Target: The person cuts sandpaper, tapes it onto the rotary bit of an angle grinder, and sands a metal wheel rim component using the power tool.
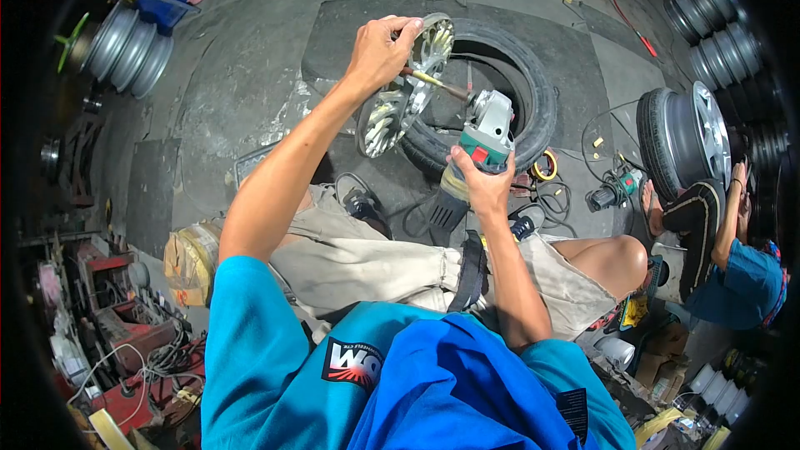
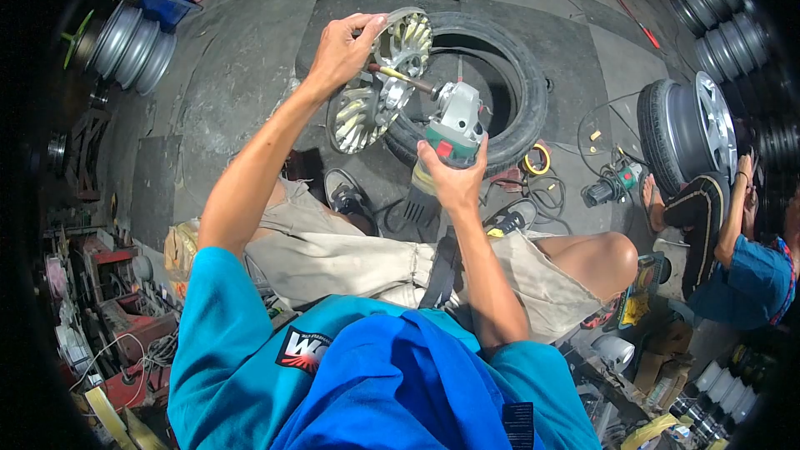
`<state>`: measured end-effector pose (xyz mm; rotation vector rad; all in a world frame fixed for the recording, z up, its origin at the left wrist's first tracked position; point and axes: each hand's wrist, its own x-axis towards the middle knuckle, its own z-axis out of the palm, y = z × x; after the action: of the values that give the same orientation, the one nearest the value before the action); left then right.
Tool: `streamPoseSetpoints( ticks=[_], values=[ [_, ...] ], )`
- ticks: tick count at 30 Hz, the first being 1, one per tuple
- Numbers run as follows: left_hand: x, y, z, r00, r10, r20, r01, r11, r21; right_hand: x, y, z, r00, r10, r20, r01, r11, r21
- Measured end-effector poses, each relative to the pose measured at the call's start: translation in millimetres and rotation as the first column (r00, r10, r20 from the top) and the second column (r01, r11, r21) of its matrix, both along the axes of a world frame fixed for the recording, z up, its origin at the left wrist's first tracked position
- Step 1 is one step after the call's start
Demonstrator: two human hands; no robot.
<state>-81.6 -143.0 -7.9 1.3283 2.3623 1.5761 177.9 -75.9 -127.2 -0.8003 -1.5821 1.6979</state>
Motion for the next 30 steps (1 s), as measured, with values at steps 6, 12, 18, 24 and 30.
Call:
streamPoseSetpoints(
  ticks=[6, 12, 18, 24, 30],
  values=[
    [-0.4, -1.2, 1.7, 0.991, 0.016, 0.132, -0.006, 0.997, -0.075, 4.9, -2.3, 9.7, 1.0, 0.027, -0.009, -0.027, 0.999, 0.025],
    [1.4, -0.1, 4.8, 0.975, -0.023, 0.22, 0.034, 0.998, -0.044, 2.6, -3.0, 15.9, 0.999, 0.036, 0.0, -0.036, 0.998, 0.05],
    [-1.8, 0.4, -2.1, 0.994, 0.015, 0.104, -0.008, 0.997, -0.074, 2.5, -7.8, 19.0, 0.997, 0.039, -0.069, -0.044, 0.997, -0.071],
    [-6.0, -1.3, -1.0, 0.999, 0.023, 0.042, -0.02, 0.997, -0.077, 3.5, -10.4, 20.4, 0.997, 0.044, -0.067, -0.053, 0.988, -0.143],
    [-18.0, 0.3, -4.4, 0.993, 0.034, 0.111, -0.026, 0.997, -0.067, 7.3, -11.0, 21.5, 0.998, 0.038, -0.059, -0.052, 0.965, -0.257]
  ],
)
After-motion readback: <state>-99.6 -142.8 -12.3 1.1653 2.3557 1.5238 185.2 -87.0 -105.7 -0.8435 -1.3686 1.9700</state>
